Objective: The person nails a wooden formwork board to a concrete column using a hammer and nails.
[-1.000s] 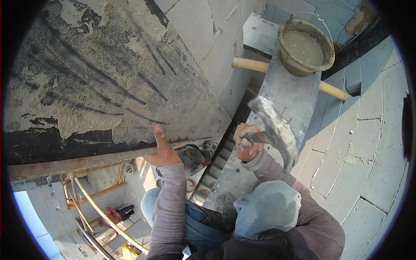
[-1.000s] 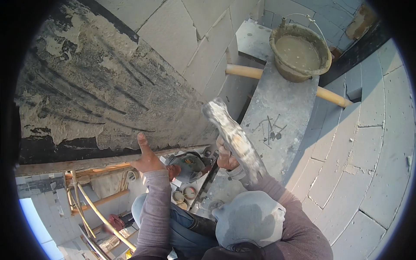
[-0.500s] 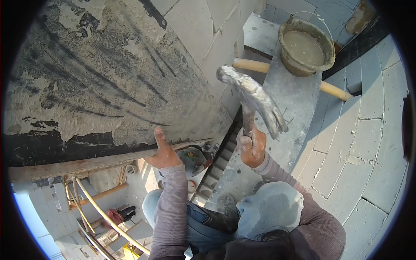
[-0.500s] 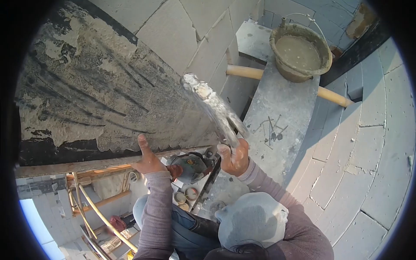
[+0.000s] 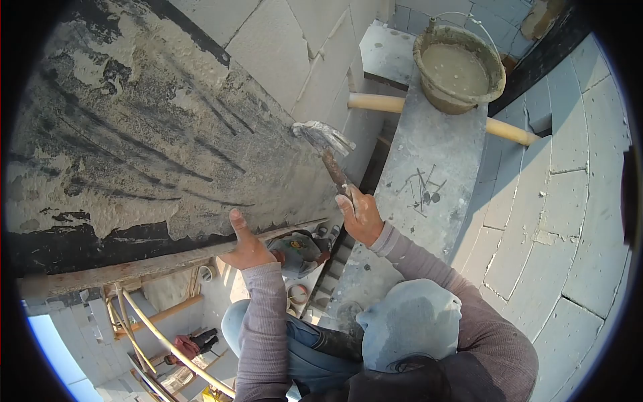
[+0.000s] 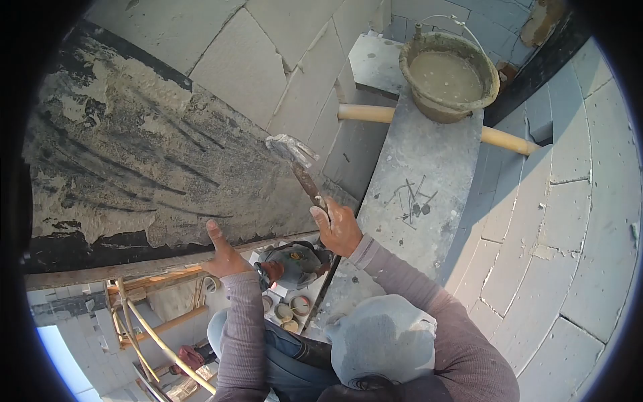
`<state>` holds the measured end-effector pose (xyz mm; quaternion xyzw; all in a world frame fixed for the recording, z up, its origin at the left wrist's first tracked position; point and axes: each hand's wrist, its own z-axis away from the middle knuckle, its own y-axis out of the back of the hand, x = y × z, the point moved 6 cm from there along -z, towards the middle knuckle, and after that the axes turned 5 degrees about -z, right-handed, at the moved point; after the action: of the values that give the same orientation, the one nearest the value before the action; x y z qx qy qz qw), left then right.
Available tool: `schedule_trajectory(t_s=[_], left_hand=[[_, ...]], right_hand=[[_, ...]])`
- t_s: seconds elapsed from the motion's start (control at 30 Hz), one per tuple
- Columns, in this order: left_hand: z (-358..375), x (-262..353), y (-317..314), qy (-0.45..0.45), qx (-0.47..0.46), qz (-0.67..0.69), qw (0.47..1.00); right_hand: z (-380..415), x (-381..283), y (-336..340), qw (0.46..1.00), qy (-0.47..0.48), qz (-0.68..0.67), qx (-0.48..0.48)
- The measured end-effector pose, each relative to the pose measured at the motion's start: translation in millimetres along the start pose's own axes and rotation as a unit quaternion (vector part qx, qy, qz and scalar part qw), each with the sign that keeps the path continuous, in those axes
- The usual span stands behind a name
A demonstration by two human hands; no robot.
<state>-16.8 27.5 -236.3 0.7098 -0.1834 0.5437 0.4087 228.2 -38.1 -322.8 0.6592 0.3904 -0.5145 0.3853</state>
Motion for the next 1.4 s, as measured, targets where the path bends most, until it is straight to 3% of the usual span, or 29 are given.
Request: schedule_trajectory(t_s=[0.03,0.07,0.1,0.17,0.2,0.23,0.3,0.37,0.43,0.5,0.57,0.67,0.73,0.83,0.87,0.9,0.93,1.0,1.07,1.1,1.13,1.17,1.2,1.23,1.3,1.4], left_hand=[[2,4,2,-0.018,-0.012,0.018,1.000],[0,-10,4,0.055,-0.030,-0.004,0.998],[3,-16,12,0.057,-0.046,-0.016,0.997],[37,-41,1,0.262,-0.224,0.042,0.938],[70,-16,-8,0.201,-0.249,0.066,0.945],[97,-31,-16,0.212,-0.270,0.056,0.938],[141,-65,-36,0.147,-0.402,0.032,0.903],[181,-64,-76,-0.077,-0.558,-0.069,0.823],[209,-80,-120,-0.049,-0.609,-0.141,0.779],[236,-74,-184,-0.126,-0.620,-0.150,0.760],[254,-61,-236,-0.209,-0.567,-0.224,0.764],[281,-68,-298,-0.257,-0.576,-0.283,0.722],[304,-79,-326,-0.291,-0.589,-0.378,0.653],[320,-82,-344,-0.339,-0.553,-0.442,0.619],[325,-92,-350,-0.336,-0.573,-0.420,0.618],[329,-80,-348,-0.386,-0.566,-0.423,0.593],[332,-81,-350,-0.409,-0.570,-0.429,0.569],[331,-86,-355,-0.409,-0.561,-0.403,0.597],[323,-78,-353,-0.383,-0.557,-0.293,0.676],[318,-63,-350,-0.357,-0.560,-0.213,0.716],[311,-51,-349,-0.362,-0.549,-0.213,0.722],[304,-26,-343,-0.393,-0.517,-0.094,0.755],[298,-1,-333,-0.416,-0.476,0.027,0.774],[292,19,-323,-0.419,-0.468,0.027,0.778],[269,45,-312,-0.092,-0.610,0.093,0.782],[235,77,-272,0.007,-0.597,0.210,0.774]], right_hand=[[4,0,7,1.000,-0.003,0.000,0.011],[7,4,17,1.000,-0.015,-0.008,0.010],[20,8,29,0.999,-0.041,-0.015,0.013],[49,22,72,0.994,-0.067,0.039,0.078],[60,28,102,0.986,-0.079,0.093,0.114],[69,33,132,0.975,-0.088,0.144,0.145],[86,48,193,0.933,-0.158,0.265,0.188],[108,69,240,0.890,-0.242,0.327,0.203],[135,89,261,0.873,-0.245,0.353,0.230],[149,90,267,0.854,-0.247,0.377,0.261],[170,84,261,0.853,-0.299,0.293,0.310],[188,84,251,0.853,-0.313,0.258,0.329],[193,87,243,0.864,-0.338,0.153,0.340],[199,82,244,0.867,-0.344,0.204,0.298],[205,89,242,0.884,-0.305,0.171,0.311],[202,81,236,0.872,-0.358,0.049,0.331],[218,106,240,0.884,-0.332,0.106,0.313],[210,88,239,0.891,-0.294,0.181,0.295],[208,82,235,0.890,-0.299,0.201,0.280],[219,97,236,0.896,-0.286,0.197,0.278],[234,119,237,0.887,-0.314,0.183,0.286],[248,142,236,0.876,-0.343,0.169,0.294],[242,138,234,0.881,-0.334,0.167,0.290],[238,127,233,0.882,-0.324,0.170,0.296],[229,106,235,0.886,-0.302,0.176,0.304],[229,95,254,0.872,-0.317,0.273,0.255]])
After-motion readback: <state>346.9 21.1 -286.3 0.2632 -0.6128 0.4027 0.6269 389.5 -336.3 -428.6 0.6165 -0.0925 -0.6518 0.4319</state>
